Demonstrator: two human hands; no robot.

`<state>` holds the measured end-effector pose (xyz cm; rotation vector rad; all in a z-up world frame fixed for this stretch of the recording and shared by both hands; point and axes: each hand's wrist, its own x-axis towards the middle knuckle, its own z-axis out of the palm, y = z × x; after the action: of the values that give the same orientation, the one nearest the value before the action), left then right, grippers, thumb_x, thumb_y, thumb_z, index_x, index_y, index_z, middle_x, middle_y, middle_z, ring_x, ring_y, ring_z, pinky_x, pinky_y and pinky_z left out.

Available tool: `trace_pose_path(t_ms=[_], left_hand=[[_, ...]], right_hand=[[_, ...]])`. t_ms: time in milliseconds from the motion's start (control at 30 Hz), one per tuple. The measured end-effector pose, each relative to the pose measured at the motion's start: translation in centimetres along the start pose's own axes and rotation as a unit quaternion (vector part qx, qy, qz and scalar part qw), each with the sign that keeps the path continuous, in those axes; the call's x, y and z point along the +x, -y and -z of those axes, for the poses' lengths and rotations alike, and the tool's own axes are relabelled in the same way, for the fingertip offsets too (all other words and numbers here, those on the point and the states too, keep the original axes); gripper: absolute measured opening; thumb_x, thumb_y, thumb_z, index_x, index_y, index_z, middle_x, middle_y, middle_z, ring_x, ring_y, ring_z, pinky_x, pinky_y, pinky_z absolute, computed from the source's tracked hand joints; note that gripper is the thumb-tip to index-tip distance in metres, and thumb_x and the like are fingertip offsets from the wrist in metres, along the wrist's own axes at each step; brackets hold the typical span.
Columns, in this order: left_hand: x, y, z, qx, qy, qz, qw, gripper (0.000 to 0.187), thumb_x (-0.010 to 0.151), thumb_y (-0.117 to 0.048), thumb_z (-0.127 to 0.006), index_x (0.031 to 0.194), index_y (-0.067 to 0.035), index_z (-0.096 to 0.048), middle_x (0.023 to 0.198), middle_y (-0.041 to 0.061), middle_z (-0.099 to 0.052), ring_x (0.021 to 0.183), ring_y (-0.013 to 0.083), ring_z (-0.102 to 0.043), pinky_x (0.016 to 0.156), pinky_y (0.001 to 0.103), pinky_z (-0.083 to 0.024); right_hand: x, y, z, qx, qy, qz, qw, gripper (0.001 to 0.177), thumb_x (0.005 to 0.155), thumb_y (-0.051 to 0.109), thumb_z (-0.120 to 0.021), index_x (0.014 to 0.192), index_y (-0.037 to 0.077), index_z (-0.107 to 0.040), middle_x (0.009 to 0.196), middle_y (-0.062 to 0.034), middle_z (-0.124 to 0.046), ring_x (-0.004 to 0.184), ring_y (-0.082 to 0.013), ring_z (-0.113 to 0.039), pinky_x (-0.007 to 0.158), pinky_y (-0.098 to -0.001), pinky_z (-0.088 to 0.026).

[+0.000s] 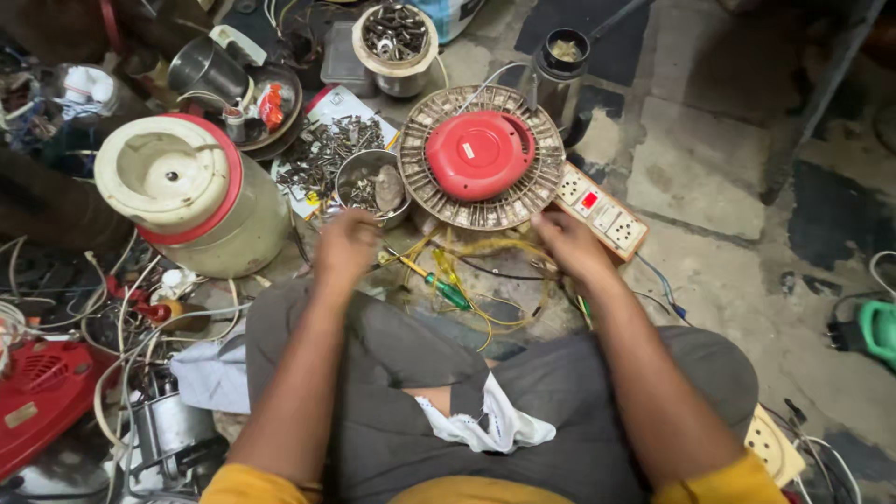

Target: The person sits on the floor and uses a screwdriver to remove screws from the red plastic cover of a fan motor. They then use their hands to pull and adjust the wires connected to the motor.

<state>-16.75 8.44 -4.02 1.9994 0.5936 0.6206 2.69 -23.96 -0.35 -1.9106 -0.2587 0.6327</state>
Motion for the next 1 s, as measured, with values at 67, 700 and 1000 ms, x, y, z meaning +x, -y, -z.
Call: trace_pose_path(t_ms=[67,700,1000], left_hand=[[-1.0,-0.6,-2.8,0.154,0.105,-0.074,0.98,0.021,0.081,-0.007,-0.068,0.1,-0.009,-0.076,0.095,0.02,-0.076,0.087,0.0383,-0.071,0.075,0.048,-0.055],[-2.4,2.1,-11.2,0.343,0.391,-0.275,0.809,0.021,0.086,-0.014,-0.06,0.095,-0.008,-0.077,0.099,0.019,-0.074,0.094,0.0366,-0.073,0.083,0.049,-0.058],[-3.8,4.0,-12.7,0.343,0.422,-0.316,0.778,0.02,0.086,-0.016,-0.059,0.089,-0.009,-0.077,0.097,0.018,-0.075,0.094,0.0362,-0.073,0.083,0.048,-0.058]], right_hand=[[2.5,-0.3,-1.1,0.196,0.02,-0.182,0.963,0.045,0.095,0.044,-0.057,0.128,0.013,-0.062,0.104,-0.0077,-0.074,0.097,-0.0237,-0.07,0.082,-0.0476,-0.058],[-3.5,-1.7,-1.4,0.297,-0.064,-0.174,0.937,0.028,0.101,0.021,-0.055,0.125,0.008,-0.062,0.107,-0.0117,-0.075,0.074,-0.0208,-0.074,0.057,-0.0346,-0.061],[-7.8,1.6,0.0,-0.261,-0.154,0.04,0.952,0.05,0.092,0.051,-0.063,0.113,0.007,-0.076,0.101,-0.025,-0.074,0.097,-0.04,-0.071,0.085,-0.0475,-0.054]])
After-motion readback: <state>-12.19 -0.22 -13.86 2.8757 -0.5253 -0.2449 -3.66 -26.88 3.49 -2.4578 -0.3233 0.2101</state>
